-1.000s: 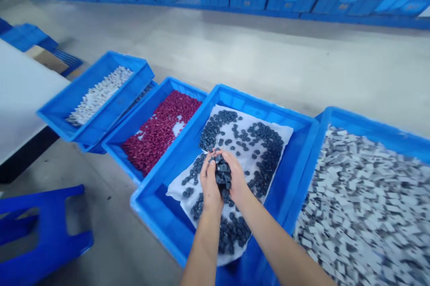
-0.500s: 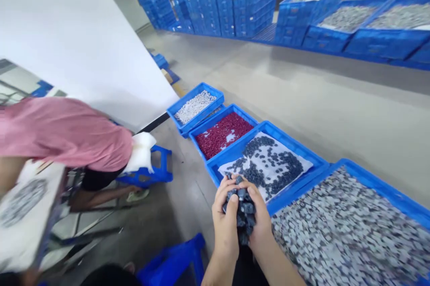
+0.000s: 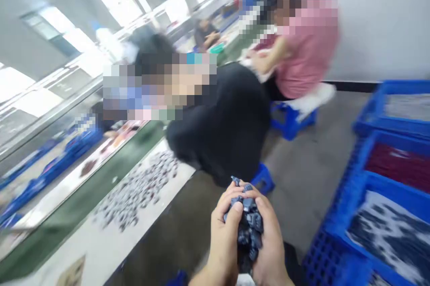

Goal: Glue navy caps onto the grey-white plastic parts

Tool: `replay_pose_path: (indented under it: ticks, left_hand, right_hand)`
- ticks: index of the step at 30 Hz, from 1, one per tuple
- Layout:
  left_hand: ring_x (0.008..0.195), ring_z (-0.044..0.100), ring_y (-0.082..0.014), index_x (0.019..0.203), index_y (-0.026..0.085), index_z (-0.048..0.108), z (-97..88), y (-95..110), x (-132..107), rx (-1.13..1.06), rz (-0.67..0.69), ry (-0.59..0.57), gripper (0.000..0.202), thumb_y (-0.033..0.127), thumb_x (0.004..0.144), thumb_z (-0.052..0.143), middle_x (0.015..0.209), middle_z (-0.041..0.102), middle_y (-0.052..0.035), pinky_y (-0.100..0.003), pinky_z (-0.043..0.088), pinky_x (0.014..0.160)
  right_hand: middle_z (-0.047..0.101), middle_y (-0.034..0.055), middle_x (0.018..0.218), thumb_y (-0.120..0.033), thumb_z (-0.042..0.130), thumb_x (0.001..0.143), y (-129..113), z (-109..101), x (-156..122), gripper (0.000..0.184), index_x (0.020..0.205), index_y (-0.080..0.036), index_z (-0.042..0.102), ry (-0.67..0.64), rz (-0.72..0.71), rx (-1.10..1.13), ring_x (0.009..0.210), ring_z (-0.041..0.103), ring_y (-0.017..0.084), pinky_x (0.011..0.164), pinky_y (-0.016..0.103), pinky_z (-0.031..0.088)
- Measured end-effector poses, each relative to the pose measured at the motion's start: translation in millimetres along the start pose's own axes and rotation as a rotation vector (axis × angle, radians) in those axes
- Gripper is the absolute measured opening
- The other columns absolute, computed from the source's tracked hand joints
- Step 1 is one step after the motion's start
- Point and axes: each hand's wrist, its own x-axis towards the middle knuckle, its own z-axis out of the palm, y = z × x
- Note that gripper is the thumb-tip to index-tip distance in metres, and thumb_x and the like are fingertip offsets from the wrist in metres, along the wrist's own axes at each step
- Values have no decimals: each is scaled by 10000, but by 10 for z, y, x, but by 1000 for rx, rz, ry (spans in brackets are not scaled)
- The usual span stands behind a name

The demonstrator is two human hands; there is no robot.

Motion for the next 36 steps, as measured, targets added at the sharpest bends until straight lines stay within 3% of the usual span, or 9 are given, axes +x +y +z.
replay_pose_path:
  ticks: [5,12,18,22,25,28,32,34,36]
  left_hand:
    - [1214,457,-268,926,181,712,-1682,-49,-41,-151,-39,487,250,327,775,577,1190,616,-100,-400,289,1059]
    - [1155,515,-276,902,149,716,-3713,-314,-205,-367,-14,1004,286,353,714,647,1091,664,-120,-403,317,1038]
    - [995,620,-238,933,154,679,-5303,-1010,-354,-380,58,1306,268,334,765,573,1001,691,-106,-379,439,928]
    - [1002,614,-254,906,161,668,-6210,-1620,-326,-310,56,1404,268,358,783,534,998,683,-110,-400,447,908]
    - [1040,590,-251,916,156,666,-6701,-1962,-286,-223,13,1358,273,351,785,528,1034,669,-117,-398,422,939]
    - [1099,550,-226,971,163,663,-7014,-2126,-319,-130,-27,1238,285,341,808,510,1108,642,-110,-370,365,999]
    - [1206,458,-201,1095,191,627,-7199,-2126,-471,-48,-45,1086,320,324,845,478,1224,581,-91,-351,285,1062]
    - [1238,426,-195,1141,200,609,-7223,-2087,-545,-28,-35,1029,337,310,863,453,1275,548,-84,-349,269,1076]
    - [1279,377,-181,1209,219,562,-7225,-2065,-595,18,-42,976,368,301,889,400,1343,492,-66,-343,246,1092]
  right_hand:
    - [695,-20,931,-420,686,624,1481,832,-440,249,786,-231,674,-288,291,-238,969,607,199,910,309,452]
    - [708,-2,877,-401,674,647,3482,1559,-1048,230,783,-215,676,-595,581,-435,925,635,204,845,312,504]
    - [709,5,815,-406,639,670,5167,1832,-1466,222,737,-198,679,-848,728,-567,833,654,205,795,327,520]
    - [707,32,824,-402,651,661,6198,1853,-1494,224,729,-193,700,-962,642,-672,853,636,226,839,367,486]
    - [694,49,851,-426,666,634,6775,1792,-1424,243,697,-194,706,-949,474,-767,910,601,242,932,420,410]
    - [659,60,1002,-416,678,639,7064,1708,-1380,233,747,-215,724,-951,315,-857,1048,530,253,1023,441,302]
    - [624,38,1115,-390,635,710,7119,1608,-1346,207,856,-273,723,-1103,-28,-1036,1160,452,258,1062,486,219]
    - [605,27,1169,-367,577,770,7097,1555,-1300,259,995,-297,686,-1240,-263,-1133,1199,428,259,1064,525,193]
    - [551,20,1258,-349,512,822,7087,1505,-1240,333,1137,-308,610,-1317,-400,-1184,1257,371,260,1067,554,170]
